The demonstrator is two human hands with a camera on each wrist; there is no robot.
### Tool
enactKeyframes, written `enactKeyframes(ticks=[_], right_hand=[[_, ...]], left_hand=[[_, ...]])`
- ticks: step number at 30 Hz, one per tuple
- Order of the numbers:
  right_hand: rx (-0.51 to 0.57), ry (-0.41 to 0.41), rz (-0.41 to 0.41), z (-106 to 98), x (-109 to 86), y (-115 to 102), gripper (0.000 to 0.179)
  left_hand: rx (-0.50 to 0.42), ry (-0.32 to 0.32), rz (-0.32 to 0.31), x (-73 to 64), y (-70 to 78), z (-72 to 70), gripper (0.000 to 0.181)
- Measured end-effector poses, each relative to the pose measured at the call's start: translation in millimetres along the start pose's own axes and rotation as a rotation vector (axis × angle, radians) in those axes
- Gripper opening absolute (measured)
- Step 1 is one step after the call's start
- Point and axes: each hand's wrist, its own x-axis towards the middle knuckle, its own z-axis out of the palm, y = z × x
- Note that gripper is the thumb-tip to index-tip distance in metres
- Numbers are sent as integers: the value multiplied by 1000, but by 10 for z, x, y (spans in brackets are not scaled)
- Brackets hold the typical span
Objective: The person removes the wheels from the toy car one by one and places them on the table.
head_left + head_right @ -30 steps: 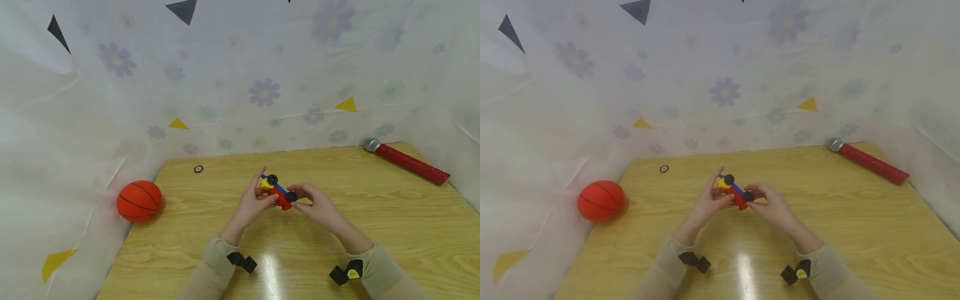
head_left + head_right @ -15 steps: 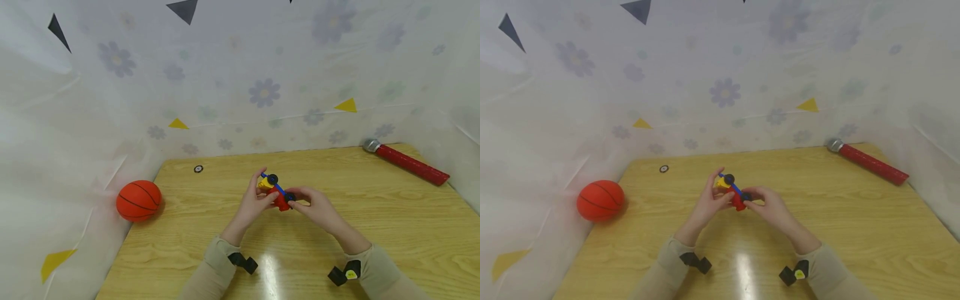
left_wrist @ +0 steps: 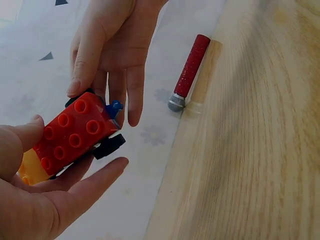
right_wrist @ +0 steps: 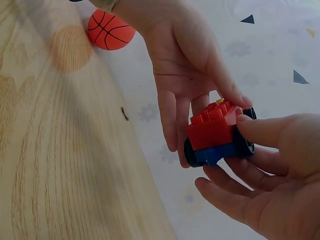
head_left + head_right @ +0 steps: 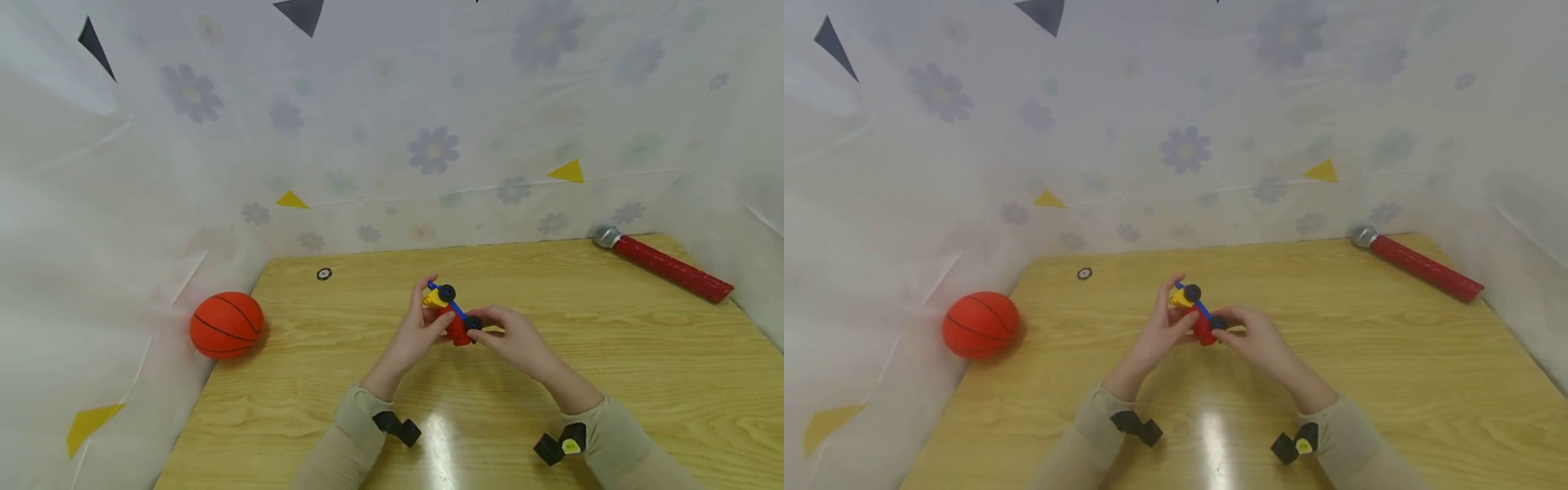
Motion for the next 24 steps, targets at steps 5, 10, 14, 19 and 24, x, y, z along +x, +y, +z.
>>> enactKeyframes(ticks=[5,10,14,19,24], right_hand=[[-11,-12,-11,-5,8,-2,28],[-61,-9,-29,-16,19,-11,21],[-84,-12,-32,-29,23,-19,16],[-91,-20,-25,-36,30,-11,15],[-116,-22,-29,-37,41,17,21]], left_hand=[[-5,-3,-17,1,9,2,68],[7,-7,-32,2,18,-2,68],[21,-16,-30,3,17,-10,69],[48,-43,-15,-7,27,-25,77],[31,-76,-10,-17,35,-30,83]])
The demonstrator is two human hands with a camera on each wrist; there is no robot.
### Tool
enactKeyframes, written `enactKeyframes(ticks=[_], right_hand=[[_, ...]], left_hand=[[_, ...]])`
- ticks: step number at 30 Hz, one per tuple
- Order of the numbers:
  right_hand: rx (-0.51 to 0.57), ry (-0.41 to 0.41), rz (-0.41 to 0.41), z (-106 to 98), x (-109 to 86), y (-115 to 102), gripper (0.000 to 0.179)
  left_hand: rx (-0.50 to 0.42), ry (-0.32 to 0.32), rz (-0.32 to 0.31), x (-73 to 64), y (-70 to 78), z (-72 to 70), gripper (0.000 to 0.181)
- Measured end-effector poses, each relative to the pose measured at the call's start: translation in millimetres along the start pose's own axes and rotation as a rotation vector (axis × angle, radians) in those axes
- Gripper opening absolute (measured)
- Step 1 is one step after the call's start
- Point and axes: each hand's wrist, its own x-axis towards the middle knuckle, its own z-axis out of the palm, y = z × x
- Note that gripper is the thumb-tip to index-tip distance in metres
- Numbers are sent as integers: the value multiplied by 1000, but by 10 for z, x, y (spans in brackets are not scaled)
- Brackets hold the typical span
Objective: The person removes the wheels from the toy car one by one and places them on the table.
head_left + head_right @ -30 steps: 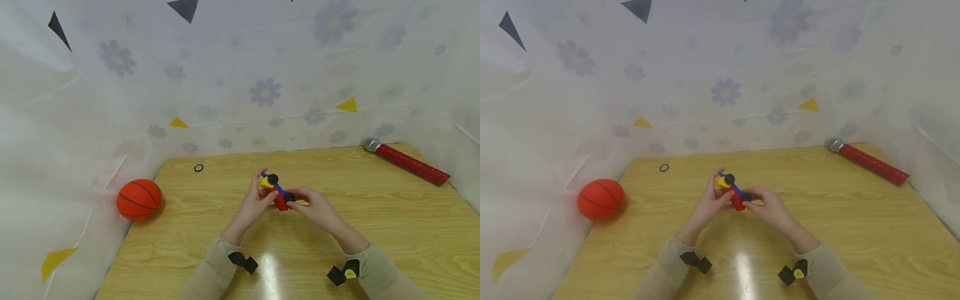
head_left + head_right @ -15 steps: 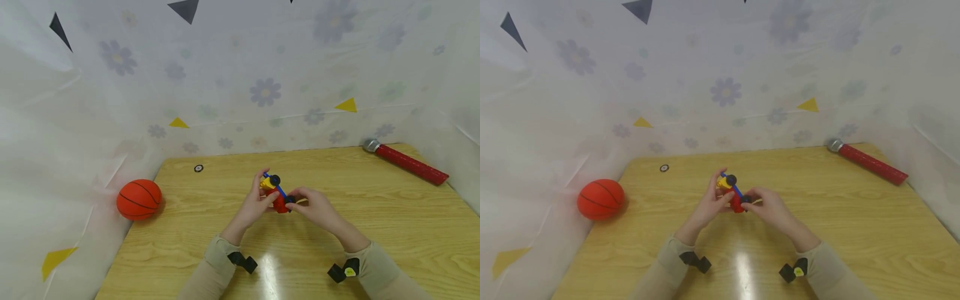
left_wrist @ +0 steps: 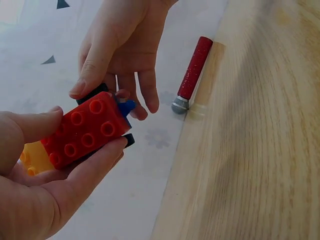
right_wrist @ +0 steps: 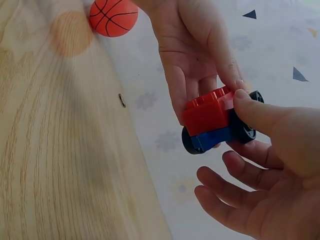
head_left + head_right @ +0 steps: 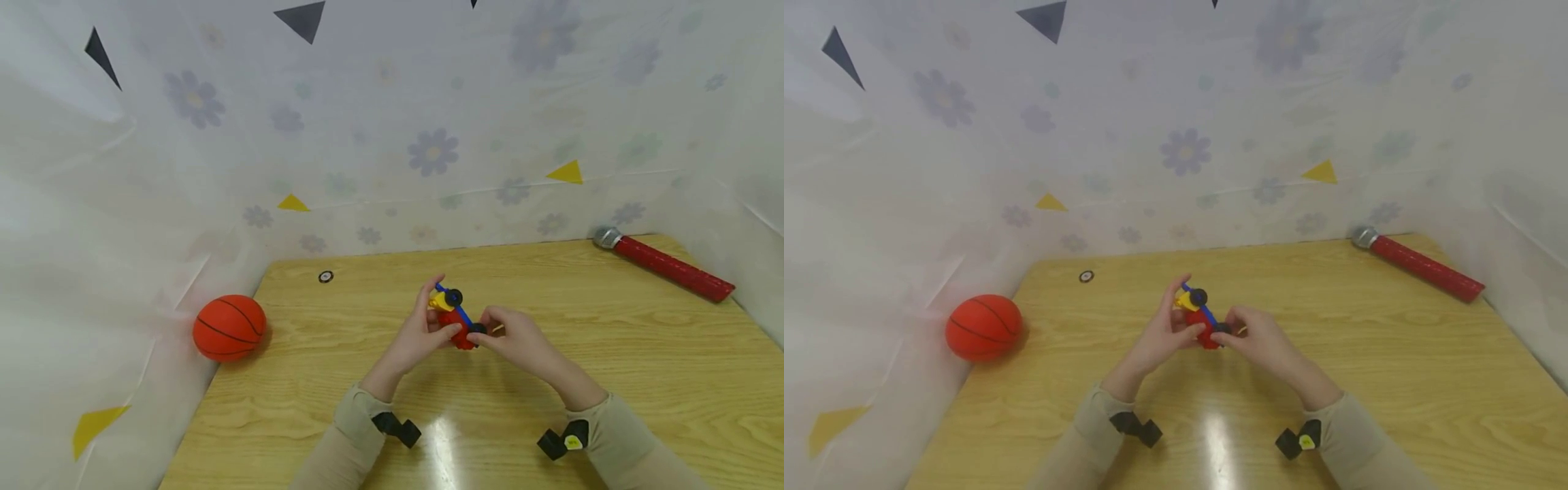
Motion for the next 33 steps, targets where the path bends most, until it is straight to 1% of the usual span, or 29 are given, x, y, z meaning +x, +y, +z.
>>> enactKeyframes(ticks=[3,6,10,13,20,23,28,33], right_hand=[[-35,4,-14,8,7,19,25],[-71,11,-32,18,10,28,30],[-110,22,-55,30,9,30,35],[-137,23,-74,35,10,29,37],[-181,6,-131,54,13,40,36],[-169,-7,-140,57,7,42,34],[-125,-31,-136,57,-1,46,32],[-24,-71,-74,65,-12,56,26]], left_hand=[[-13,1,-11,1,-11,-3,86],[-24,22,-44,2,-16,-4,84],[-24,39,-85,4,-16,-2,65],[-20,39,-93,6,-16,-7,57],[-89,25,-128,-16,-8,-9,75],[-107,22,-139,-30,4,-5,76],[-117,20,-145,-38,14,0,71],[-112,26,-158,-39,18,6,73]])
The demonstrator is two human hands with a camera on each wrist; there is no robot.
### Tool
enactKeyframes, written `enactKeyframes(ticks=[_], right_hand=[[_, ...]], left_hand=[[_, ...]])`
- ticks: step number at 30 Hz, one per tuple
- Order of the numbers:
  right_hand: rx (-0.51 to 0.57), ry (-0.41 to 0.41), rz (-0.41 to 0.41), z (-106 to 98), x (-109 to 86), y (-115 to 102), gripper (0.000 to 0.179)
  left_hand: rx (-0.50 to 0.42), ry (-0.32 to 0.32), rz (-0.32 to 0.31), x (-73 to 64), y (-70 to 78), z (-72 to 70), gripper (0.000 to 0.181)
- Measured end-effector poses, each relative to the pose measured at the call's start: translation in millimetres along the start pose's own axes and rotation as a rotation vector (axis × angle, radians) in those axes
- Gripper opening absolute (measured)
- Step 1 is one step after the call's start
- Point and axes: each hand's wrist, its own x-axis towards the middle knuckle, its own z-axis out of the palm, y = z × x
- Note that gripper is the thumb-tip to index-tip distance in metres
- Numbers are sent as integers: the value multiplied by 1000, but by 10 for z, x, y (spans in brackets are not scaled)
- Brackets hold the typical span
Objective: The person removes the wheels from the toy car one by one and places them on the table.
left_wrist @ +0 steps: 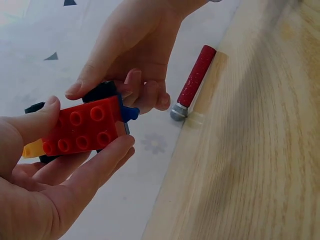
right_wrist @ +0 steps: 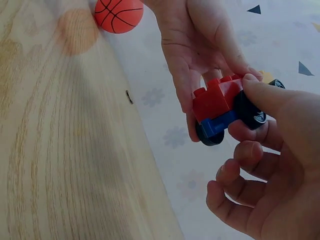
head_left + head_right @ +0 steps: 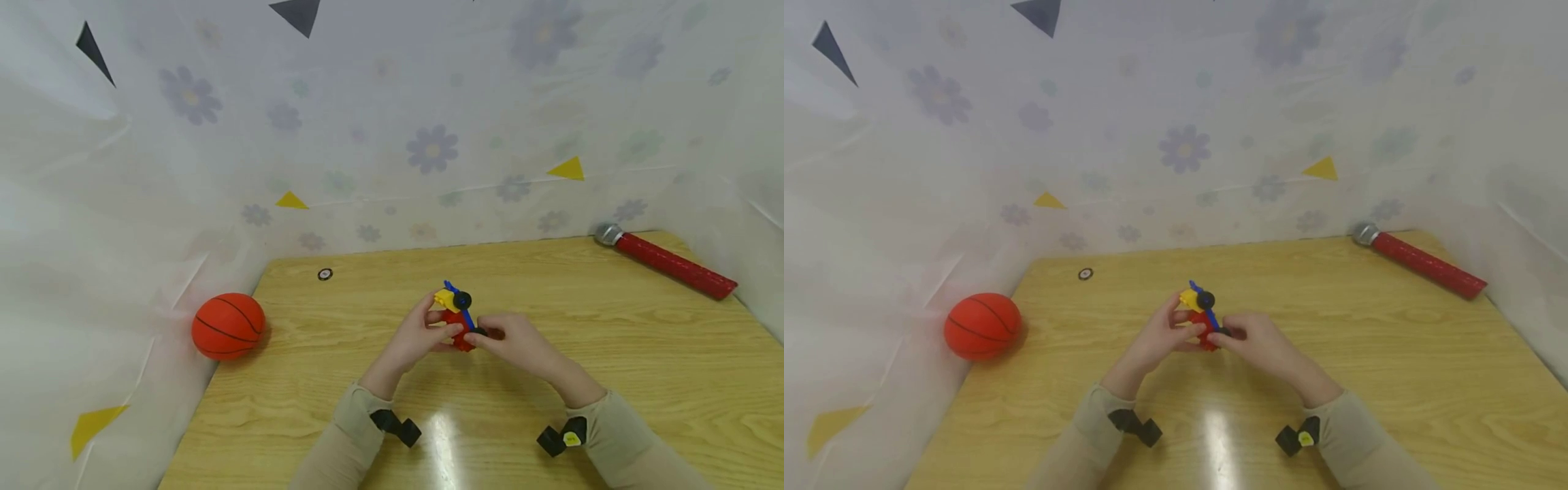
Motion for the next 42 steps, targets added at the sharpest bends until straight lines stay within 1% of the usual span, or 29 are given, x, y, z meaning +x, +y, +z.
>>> enactKeyframes(ticks=[3,7,15,20,22,24,27,29,31,33,35,40,42], right_hand=[[68,-7,44,12,-2,7,27],[111,6,103,25,-1,5,34],[114,8,190,36,-13,-27,45],[113,13,249,45,-15,-61,45],[107,37,279,48,-16,-80,47],[115,63,313,45,-18,-95,49],[179,78,344,18,-34,-96,51],[260,60,343,-9,-36,-74,49],[335,32,332,-41,-32,-49,49],[397,17,325,-76,-18,-28,50],[436,2,306,-109,-8,-15,50],[502,-26,276,-176,1,39,48],[525,-26,286,-199,7,67,46]], left_hand=[[0,2,2,0,9,7,72],[-8,0,6,0,15,11,70],[-1,11,14,11,-32,10,70],[-6,25,14,6,-51,23,73],[87,42,53,11,-62,27,72],[126,56,75,21,-79,28,70],[165,101,92,41,-109,4,68],[103,118,64,50,-110,-22,68],[92,136,47,52,-103,-46,71],[88,141,37,50,-86,-60,75],[74,142,24,44,-82,-63,77],[53,159,21,51,-79,-71,71],[54,164,25,53,-78,-73,69]])
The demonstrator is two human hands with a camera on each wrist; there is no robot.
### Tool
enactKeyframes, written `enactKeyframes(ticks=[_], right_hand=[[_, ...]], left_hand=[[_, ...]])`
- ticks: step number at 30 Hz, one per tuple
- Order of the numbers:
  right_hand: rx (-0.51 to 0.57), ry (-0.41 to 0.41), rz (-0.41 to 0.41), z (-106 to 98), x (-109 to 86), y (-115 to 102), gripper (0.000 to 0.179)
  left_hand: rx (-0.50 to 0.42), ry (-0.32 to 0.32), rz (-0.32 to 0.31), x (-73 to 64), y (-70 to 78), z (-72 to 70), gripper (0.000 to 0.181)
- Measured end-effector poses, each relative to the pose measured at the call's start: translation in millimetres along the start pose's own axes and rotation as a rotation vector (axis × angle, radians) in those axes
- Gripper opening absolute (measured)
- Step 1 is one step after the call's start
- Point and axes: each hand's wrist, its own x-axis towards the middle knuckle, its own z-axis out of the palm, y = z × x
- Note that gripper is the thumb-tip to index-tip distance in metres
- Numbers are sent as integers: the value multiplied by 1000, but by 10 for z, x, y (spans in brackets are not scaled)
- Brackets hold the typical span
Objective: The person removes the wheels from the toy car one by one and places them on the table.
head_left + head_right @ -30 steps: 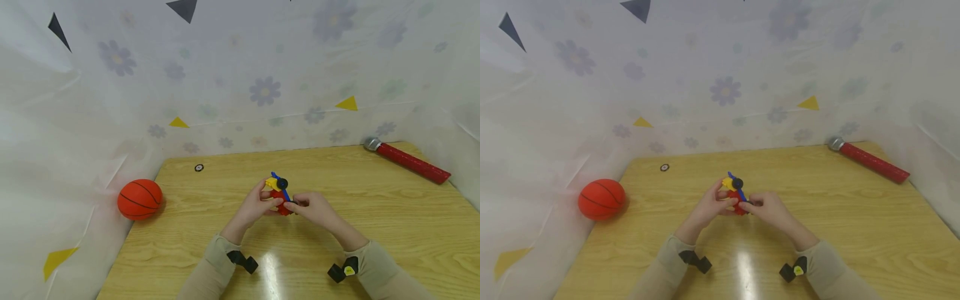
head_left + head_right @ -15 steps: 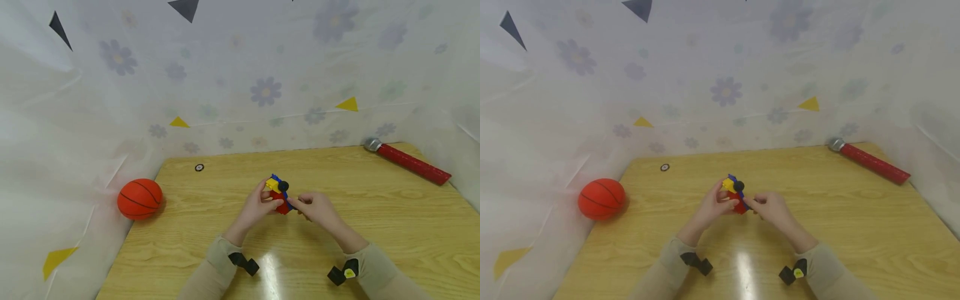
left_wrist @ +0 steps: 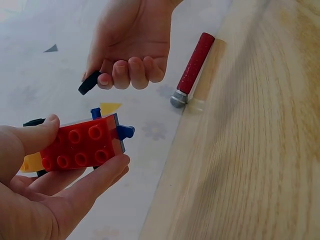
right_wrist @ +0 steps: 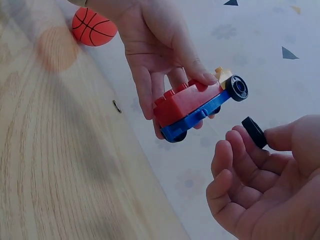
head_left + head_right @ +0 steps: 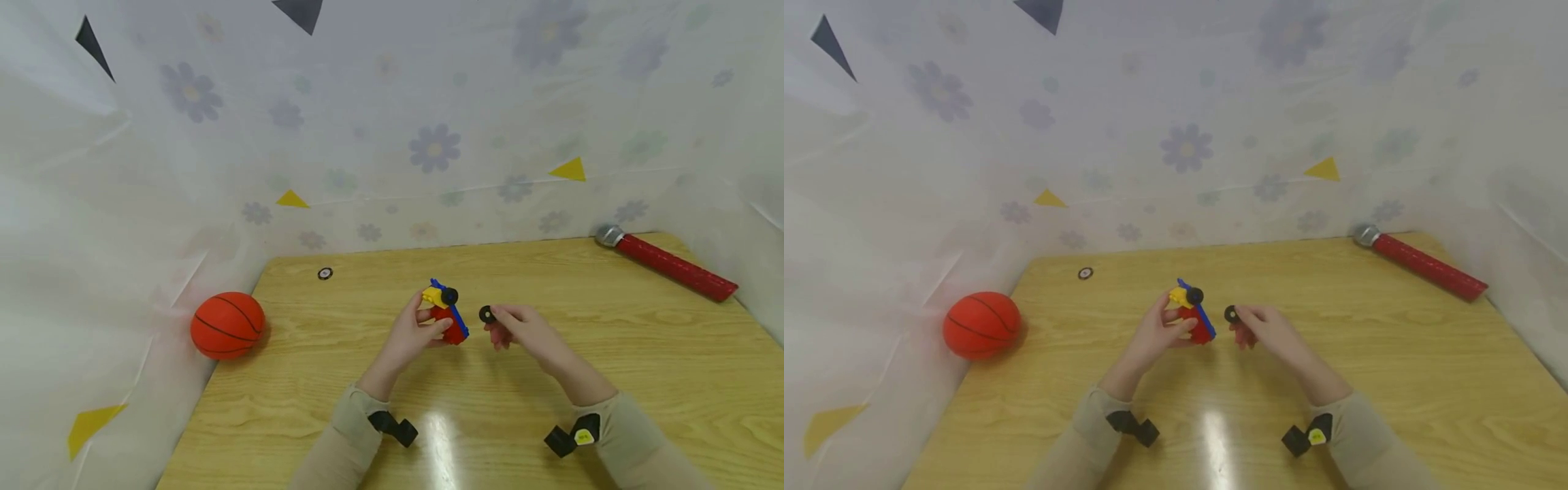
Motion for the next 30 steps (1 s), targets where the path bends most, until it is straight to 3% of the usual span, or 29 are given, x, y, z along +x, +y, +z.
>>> enactKeyframes(ticks=[8,16,30], right_hand=[[91,19,21,-92,46,46,37],[256,11,29,-179,130,158,17],[384,26,53,-304,277,294,19]], left_hand=[[-2,10,-4,-17,-7,-14,71],[-16,6,-4,-24,-21,-21,75],[-7,4,-22,-40,-18,-35,80]])
